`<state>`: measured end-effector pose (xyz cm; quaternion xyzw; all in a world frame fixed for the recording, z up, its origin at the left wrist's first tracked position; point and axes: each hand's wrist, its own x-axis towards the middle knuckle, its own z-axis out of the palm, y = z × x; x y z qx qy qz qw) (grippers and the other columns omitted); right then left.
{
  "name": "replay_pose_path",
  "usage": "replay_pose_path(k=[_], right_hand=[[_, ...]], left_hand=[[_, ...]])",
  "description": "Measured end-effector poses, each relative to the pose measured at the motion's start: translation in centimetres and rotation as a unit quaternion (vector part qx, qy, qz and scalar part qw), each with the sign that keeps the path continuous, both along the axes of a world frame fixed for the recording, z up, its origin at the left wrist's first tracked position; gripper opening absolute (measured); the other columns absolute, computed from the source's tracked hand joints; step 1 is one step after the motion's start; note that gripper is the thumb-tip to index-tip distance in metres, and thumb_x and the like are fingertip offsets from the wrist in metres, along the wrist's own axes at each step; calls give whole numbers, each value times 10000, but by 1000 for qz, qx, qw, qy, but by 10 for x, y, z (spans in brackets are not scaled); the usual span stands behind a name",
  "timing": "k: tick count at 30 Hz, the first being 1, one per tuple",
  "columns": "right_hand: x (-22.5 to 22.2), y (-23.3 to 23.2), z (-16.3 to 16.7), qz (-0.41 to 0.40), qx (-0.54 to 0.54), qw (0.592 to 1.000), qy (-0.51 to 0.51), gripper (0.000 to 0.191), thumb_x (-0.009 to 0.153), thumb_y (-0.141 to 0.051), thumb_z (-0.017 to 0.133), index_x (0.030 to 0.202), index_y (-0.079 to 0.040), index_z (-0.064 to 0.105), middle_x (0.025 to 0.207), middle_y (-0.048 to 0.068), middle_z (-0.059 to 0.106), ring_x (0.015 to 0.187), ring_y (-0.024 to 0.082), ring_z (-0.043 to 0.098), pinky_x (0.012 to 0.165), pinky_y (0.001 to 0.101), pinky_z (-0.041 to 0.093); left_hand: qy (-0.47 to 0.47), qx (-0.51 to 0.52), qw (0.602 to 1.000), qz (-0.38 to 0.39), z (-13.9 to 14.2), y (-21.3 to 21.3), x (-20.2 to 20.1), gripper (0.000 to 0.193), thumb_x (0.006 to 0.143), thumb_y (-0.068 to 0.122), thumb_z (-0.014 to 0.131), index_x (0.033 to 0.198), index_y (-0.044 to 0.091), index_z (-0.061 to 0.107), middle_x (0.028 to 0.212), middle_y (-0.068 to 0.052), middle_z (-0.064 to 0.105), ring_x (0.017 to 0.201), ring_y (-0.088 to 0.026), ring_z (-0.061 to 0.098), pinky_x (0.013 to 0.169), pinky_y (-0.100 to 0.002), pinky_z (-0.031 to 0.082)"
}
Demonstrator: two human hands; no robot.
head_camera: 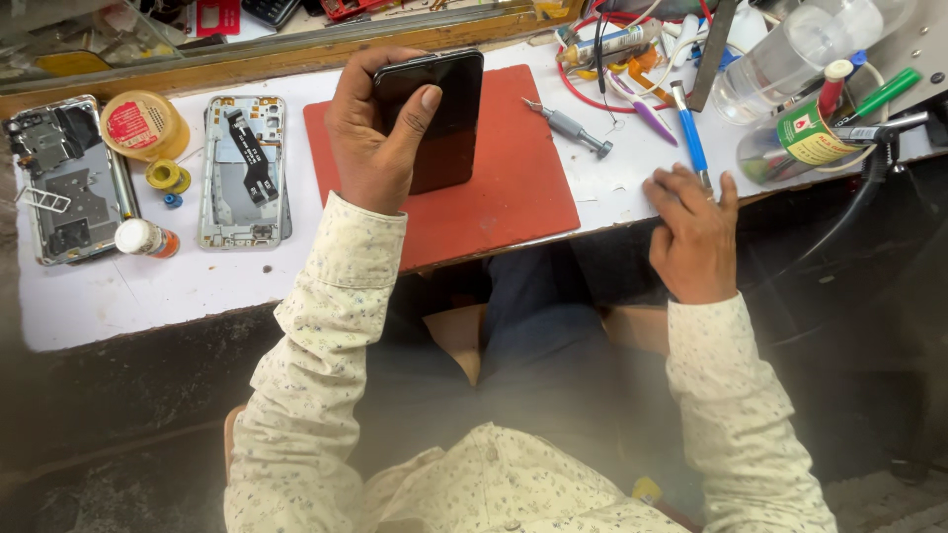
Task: The person removes a protective film from a smartphone screen, then places the phone on a red mat and cleans the internal components with a cotton swab. The person handles the phone, screen film, and cotton swab during the process.
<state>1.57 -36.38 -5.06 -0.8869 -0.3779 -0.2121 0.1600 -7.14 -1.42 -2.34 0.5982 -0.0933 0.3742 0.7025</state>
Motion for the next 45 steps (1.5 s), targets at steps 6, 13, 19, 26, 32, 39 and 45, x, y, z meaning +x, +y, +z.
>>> replay_pose_path(k=[6,13,19,26,32,39,45], right_hand=[[-11,-5,15,110,96,989,23,243,921,104,677,1106,-49,711,1183,90,724,1146,271,728,990,362,583],[-2,27,22,114,612,618,480,146,992,53,658,1112,-29,643,1015,140,728,949,291,749,816,327,612],[-1,83,28,123,629,501,581,111,974,31,668,1056,-28,622,1001,180,736,943,309,755,818,334,616],[-15,114,52,149,600,553,558,174,970,29,673,1137,-20,683,1008,163,740,942,275,753,844,342,617],[-24,139,88,269,542,693,393,164,999,105,697,1148,38,714,1080,168,748,970,243,746,931,358,629],[-12,166,120,352,342,858,151,110,1037,126,743,1108,48,712,1098,148,724,1054,228,740,945,294,613],[0,173,119,340,297,887,91,145,1017,113,767,1125,23,733,1127,138,738,1027,217,747,916,267,604]], left_hand=[[-13,27,999,38,-5,2,12,284,1077,96,741,1307,59,579,1206,-49,696,1127,-125,676,1020,-281,585],[-6,37,998,49,-11,3,14,286,1085,104,729,1324,55,579,1182,-41,700,1061,-112,676,955,-259,575],[-2,30,998,51,-12,-1,14,296,1080,108,722,1335,53,581,1201,-39,683,1084,-113,651,979,-264,555],[2,25,999,45,-13,-3,18,293,1063,100,724,1321,58,592,1187,-37,691,1105,-123,655,999,-284,562],[2,30,999,39,-10,-10,12,293,1051,99,712,1313,55,587,1213,-58,695,1128,-128,662,1008,-293,561],[0,37,999,7,-12,-11,9,258,1061,104,690,1293,41,593,1188,-68,710,1108,-135,680,1002,-293,572],[5,29,1000,0,-13,-9,13,278,1055,125,689,1300,39,589,1153,-73,729,1075,-141,707,958,-293,599]])
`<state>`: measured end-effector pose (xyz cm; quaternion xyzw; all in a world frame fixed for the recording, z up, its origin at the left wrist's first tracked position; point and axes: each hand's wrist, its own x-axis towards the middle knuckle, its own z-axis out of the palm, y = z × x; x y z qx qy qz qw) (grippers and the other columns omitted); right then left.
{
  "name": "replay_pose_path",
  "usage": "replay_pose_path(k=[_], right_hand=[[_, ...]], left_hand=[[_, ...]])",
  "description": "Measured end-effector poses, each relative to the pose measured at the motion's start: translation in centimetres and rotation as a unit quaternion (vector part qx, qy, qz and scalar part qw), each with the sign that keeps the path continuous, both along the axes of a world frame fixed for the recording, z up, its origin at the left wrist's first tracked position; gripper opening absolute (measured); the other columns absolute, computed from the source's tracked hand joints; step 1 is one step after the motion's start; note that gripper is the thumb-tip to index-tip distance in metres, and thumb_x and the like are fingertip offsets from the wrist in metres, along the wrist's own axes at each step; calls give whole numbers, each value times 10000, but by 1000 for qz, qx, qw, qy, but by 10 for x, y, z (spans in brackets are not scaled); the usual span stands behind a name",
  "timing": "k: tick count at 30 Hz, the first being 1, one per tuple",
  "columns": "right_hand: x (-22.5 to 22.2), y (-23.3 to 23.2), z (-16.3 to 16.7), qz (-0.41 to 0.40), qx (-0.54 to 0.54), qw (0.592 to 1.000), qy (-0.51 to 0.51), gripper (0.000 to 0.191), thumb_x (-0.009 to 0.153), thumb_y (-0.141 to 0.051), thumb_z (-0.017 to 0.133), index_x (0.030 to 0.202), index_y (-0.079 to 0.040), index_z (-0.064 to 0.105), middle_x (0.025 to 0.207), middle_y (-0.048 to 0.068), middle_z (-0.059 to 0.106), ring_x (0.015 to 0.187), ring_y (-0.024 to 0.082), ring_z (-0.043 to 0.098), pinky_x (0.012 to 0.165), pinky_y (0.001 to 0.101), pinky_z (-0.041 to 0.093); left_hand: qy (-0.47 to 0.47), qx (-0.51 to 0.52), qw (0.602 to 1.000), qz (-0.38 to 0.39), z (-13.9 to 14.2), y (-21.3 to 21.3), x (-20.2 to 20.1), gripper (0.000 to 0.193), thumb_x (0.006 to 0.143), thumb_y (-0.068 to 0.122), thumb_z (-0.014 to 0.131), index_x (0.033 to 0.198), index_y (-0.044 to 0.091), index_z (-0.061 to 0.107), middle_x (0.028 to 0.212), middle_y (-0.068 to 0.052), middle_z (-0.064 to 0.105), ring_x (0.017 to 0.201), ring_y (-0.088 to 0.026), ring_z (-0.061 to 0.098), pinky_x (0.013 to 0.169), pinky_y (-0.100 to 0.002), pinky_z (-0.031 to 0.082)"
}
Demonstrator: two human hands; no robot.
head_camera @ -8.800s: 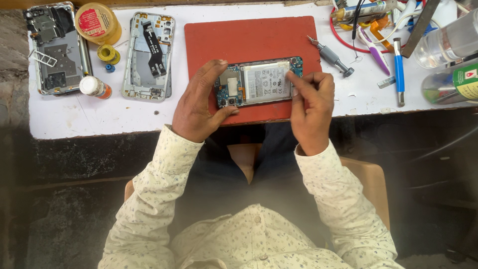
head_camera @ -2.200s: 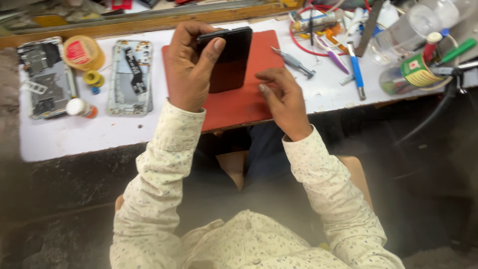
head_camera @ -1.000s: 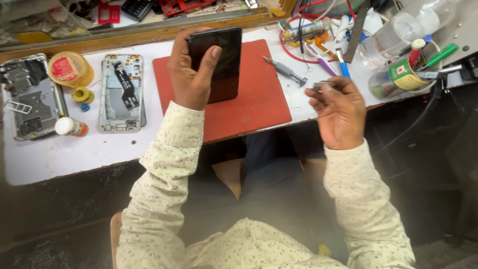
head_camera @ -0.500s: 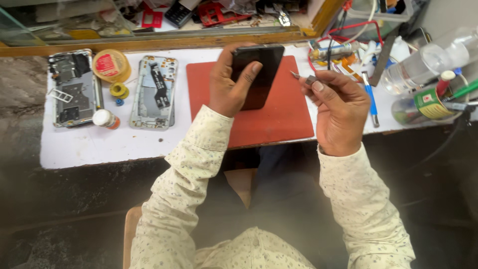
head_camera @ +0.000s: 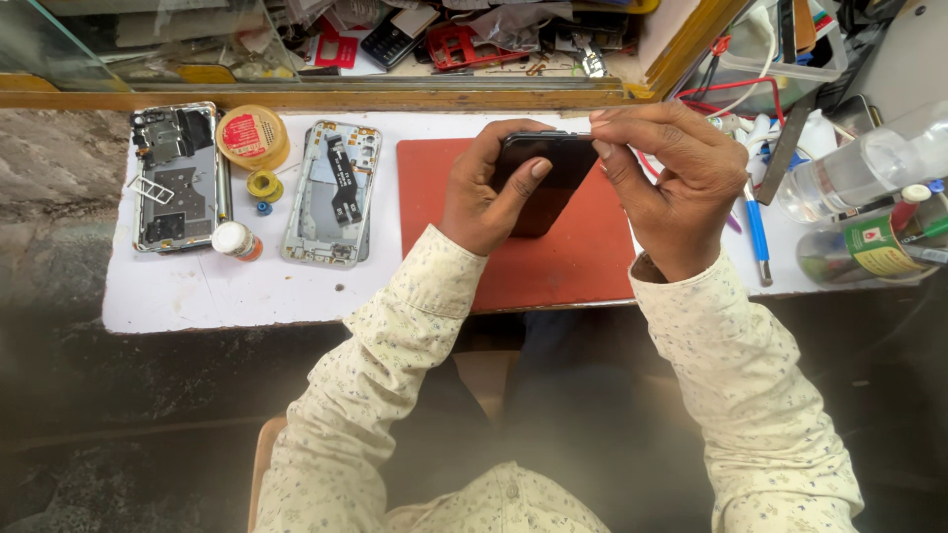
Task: The person removes a protective film from a smartphone screen, then places the phone on a red mat and cleans the internal components with a cotton swab. The person handles the phone, screen film, and cotton swab during the process.
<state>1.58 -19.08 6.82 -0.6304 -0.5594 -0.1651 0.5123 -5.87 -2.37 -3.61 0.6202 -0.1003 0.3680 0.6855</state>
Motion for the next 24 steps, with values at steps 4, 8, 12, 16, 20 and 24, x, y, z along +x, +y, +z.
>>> replay_pose_path(k=[4,8,12,16,20,24], right_hand=[[3,1,-3,4,4,1000,0,139,1027,112,765,1134,29,734,1109,138,740,1023,213,746,909,269,606],[4,-1,0,0,-10,999,-42,156,1019,117,763,1144,30,730,1087,148,732,1034,238,749,916,290,613],[4,-1,5,-43,-40,981,-185,204,934,141,746,1112,44,726,1107,174,713,1019,295,747,894,338,621],[5,1,12,-35,-59,976,-205,207,950,140,745,1129,35,734,1110,162,713,996,293,743,828,324,613],[14,-4,29,-20,-126,980,-152,143,990,118,747,1094,19,746,1040,135,724,894,238,738,758,289,577],[23,-5,43,9,-172,979,-112,125,967,118,730,1044,21,749,966,113,726,856,201,733,755,270,570]], left_hand=[[5,4,1000,-6,0,1,0,282,1063,146,677,1309,43,585,1159,-75,732,1072,-143,718,952,-297,611],[4,1,1000,-6,0,1,2,289,1066,150,678,1316,42,583,1171,-80,727,1091,-143,703,971,-296,597],[5,-9,1000,-13,0,1,2,299,1071,147,677,1332,41,576,1195,-83,717,1120,-142,682,1002,-296,572],[5,-13,1000,0,0,2,3,313,1061,146,687,1335,42,576,1194,-77,717,1117,-142,685,998,-298,579],[10,-15,1000,-1,3,0,5,347,1025,108,733,1327,43,574,1190,-82,721,1104,-151,698,978,-302,597],[-15,5,1000,6,6,-3,6,422,983,66,794,1332,66,559,1192,-82,735,1114,-174,734,969,-313,628]])
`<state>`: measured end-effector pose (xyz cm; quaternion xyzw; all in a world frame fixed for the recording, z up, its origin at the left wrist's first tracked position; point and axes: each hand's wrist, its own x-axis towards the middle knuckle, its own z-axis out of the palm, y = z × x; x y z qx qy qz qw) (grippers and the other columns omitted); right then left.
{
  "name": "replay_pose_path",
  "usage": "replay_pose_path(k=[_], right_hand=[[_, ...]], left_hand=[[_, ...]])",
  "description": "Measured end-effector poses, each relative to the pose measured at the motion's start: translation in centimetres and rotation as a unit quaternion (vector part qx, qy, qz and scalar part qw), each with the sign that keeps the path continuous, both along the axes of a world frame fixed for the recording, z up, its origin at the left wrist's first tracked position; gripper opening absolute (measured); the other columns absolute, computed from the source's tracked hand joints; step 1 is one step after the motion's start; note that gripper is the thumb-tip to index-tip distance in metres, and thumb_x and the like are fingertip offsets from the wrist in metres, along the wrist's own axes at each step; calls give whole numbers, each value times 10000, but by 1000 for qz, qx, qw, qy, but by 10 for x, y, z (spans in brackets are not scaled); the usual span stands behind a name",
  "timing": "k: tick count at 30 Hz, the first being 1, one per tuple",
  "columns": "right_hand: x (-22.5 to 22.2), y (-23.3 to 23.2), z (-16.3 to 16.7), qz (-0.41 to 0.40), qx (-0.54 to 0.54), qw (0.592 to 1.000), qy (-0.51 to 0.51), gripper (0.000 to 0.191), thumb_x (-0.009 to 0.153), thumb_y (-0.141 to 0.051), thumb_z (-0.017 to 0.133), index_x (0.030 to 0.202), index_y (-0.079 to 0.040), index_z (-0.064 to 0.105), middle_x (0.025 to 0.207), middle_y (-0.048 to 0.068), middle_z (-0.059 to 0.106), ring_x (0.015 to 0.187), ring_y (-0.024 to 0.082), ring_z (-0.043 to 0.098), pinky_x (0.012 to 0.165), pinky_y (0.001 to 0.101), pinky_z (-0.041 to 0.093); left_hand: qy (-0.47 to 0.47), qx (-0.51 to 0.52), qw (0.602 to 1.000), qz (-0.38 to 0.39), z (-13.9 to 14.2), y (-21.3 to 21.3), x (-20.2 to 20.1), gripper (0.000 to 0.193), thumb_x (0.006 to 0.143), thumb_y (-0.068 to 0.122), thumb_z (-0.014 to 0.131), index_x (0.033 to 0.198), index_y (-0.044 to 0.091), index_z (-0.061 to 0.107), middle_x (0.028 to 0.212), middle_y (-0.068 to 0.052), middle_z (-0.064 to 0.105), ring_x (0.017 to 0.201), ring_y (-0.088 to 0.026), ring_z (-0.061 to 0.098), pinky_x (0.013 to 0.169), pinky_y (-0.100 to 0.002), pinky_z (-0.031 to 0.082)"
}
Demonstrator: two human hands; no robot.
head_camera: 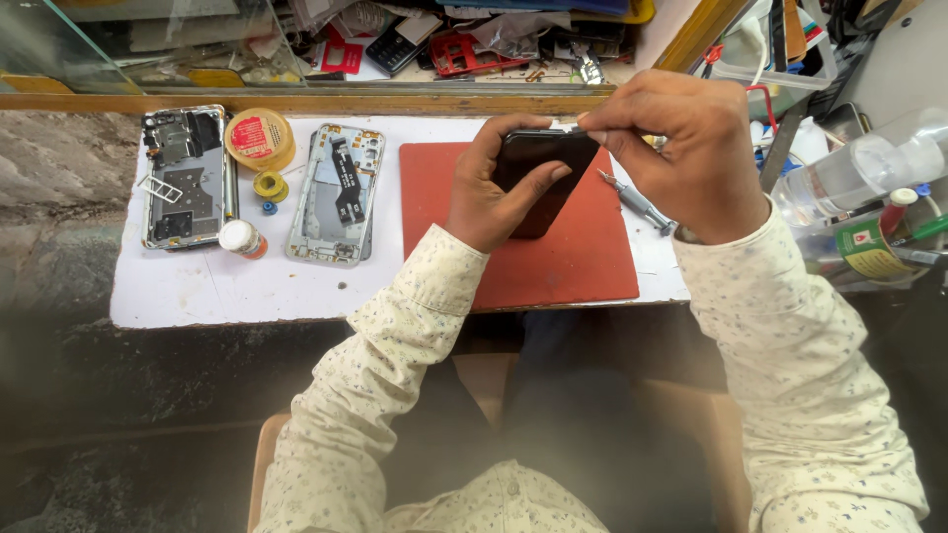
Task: The person removes a protective film from a smartphone screen, then places the phone on a red mat and cleans the internal components with a cotton swab. The person handles the phone, screen film, and cotton swab during the process.
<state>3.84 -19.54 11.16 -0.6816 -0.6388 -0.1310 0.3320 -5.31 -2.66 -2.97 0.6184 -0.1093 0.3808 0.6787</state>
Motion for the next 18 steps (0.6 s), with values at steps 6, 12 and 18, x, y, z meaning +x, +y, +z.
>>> replay_pose_path(k=[6,12,18], right_hand=[[3,4,9,-14,-62,987,146,173,923,120,701,1058,31,761,918,98,717,792,131,665,683,255,501],[4,5,8,12,-57,980,192,165,925,119,701,1061,39,750,967,68,736,866,89,691,747,227,553],[-9,2,-2,-17,5,994,112,158,926,136,710,1048,42,745,929,91,722,792,132,688,701,246,528]], left_hand=[[-31,106,983,147,4,-7,1,636,889,85,894,1381,101,492,1192,-89,700,1112,-204,743,966,-326,650],[-93,191,944,253,9,-15,-1,761,874,135,940,1399,172,390,1267,-105,612,1068,-221,701,871,-324,636],[-77,270,886,369,16,-19,4,791,762,296,993,1263,138,401,1257,-149,521,1081,-321,636,833,-412,600]])
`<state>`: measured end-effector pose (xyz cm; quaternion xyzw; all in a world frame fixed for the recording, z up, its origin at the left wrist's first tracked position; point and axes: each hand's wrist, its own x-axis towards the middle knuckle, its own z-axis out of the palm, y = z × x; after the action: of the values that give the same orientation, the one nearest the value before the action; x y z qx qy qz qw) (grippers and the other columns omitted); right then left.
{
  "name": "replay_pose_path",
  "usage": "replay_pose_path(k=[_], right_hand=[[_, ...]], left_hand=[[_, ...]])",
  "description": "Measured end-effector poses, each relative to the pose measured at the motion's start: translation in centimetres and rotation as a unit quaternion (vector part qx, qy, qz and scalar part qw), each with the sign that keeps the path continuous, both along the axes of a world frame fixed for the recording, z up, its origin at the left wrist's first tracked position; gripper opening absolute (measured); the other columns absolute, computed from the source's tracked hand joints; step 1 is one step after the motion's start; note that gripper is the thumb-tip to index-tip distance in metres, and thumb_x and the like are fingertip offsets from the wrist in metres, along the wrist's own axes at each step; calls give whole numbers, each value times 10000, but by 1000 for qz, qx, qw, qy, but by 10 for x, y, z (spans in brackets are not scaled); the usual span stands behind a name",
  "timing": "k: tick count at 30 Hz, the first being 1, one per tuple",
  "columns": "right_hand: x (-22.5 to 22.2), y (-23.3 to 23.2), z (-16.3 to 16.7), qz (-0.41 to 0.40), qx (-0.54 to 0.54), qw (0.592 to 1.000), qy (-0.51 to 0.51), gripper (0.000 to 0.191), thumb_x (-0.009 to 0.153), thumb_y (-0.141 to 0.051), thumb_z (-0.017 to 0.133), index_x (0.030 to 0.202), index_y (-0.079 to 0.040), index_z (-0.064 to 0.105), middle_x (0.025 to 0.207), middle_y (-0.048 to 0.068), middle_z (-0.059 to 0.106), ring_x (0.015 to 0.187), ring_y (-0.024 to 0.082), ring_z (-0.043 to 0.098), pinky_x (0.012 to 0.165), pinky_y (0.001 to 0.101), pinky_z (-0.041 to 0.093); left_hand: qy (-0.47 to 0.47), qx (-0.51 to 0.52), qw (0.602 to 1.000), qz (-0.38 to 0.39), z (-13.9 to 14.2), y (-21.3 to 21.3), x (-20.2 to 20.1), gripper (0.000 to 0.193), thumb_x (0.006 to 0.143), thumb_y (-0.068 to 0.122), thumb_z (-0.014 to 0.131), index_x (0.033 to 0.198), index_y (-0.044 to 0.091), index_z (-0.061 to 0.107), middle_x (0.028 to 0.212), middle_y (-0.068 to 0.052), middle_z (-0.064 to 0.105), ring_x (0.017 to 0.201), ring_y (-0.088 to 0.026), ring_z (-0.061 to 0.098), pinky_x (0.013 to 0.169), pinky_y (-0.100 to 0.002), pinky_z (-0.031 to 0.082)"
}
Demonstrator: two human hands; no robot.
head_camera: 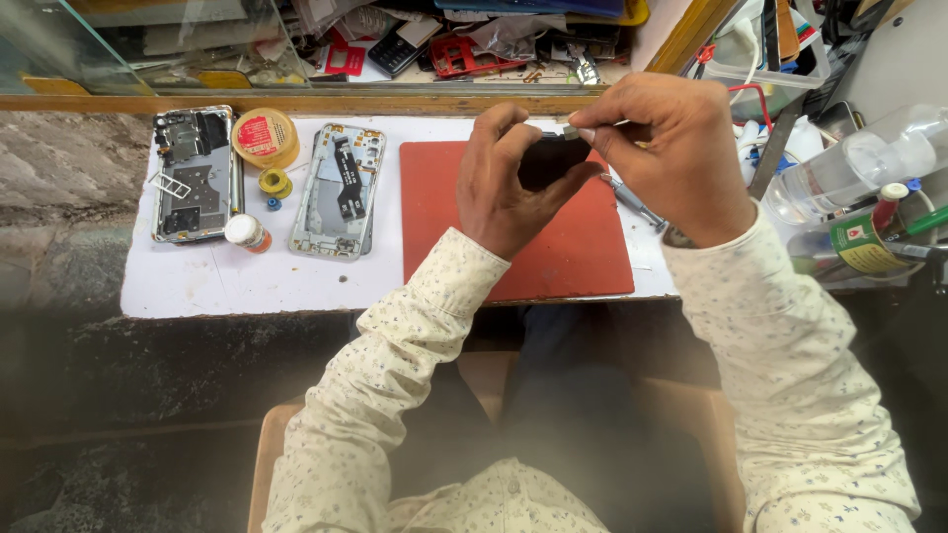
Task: The person removes a protective film from a smartphone screen, then places the phone on a red mat and cleans the internal components with a cotton swab. The person handles the phone, screen film, and cotton swab during the process.
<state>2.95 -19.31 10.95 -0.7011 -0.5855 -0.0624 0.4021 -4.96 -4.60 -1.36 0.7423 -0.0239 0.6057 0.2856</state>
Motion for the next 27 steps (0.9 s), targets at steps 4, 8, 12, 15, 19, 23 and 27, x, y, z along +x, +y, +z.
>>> replay_pose_path(k=[4,8,12,15,19,23,27], right_hand=[[-6,-1,-4,-3,35,996,-80,127,952,122,719,1043,36,742,951,117,722,804,172,700,709,263,538],[2,1,5,2,-19,998,-60,154,901,108,705,1028,33,750,895,117,715,773,173,703,687,276,540],[10,7,15,30,-59,998,-6,157,898,89,712,1039,32,750,911,96,742,815,138,716,723,265,555],[9,8,20,16,-92,994,52,124,897,68,720,1011,30,752,878,88,740,796,117,696,702,257,551],[7,7,24,22,-106,991,77,107,899,53,728,999,26,754,865,79,746,795,109,695,705,255,559],[9,8,25,14,-114,992,57,126,889,62,727,1006,29,758,859,82,747,790,107,699,707,252,561],[7,8,21,20,-87,995,51,129,896,65,729,1019,36,751,884,90,742,802,111,699,710,254,558]], left_hand=[[-8,9,1000,23,2,-3,3,754,797,308,971,1238,136,384,1258,-178,508,1063,-320,633,779,-402,594],[-4,6,1000,25,4,-7,1,700,830,302,957,1221,124,404,1227,-170,509,1036,-308,628,763,-405,589],[17,1,999,41,9,-9,-1,607,822,283,952,1137,108,463,1175,-153,507,995,-292,615,746,-406,578],[24,15,998,59,11,-11,-3,552,804,270,948,1062,119,484,1143,-148,499,982,-289,601,734,-409,565],[15,14,999,35,10,-11,-5,559,831,259,937,1098,101,472,1183,-161,493,1025,-293,603,760,-403,580],[15,6,999,31,10,-11,-3,567,826,255,940,1118,102,478,1195,-155,495,1036,-296,601,766,-405,577],[20,13,999,47,9,-11,-3,568,813,257,946,1110,124,480,1201,-156,490,1050,-301,589,800,-415,569]])
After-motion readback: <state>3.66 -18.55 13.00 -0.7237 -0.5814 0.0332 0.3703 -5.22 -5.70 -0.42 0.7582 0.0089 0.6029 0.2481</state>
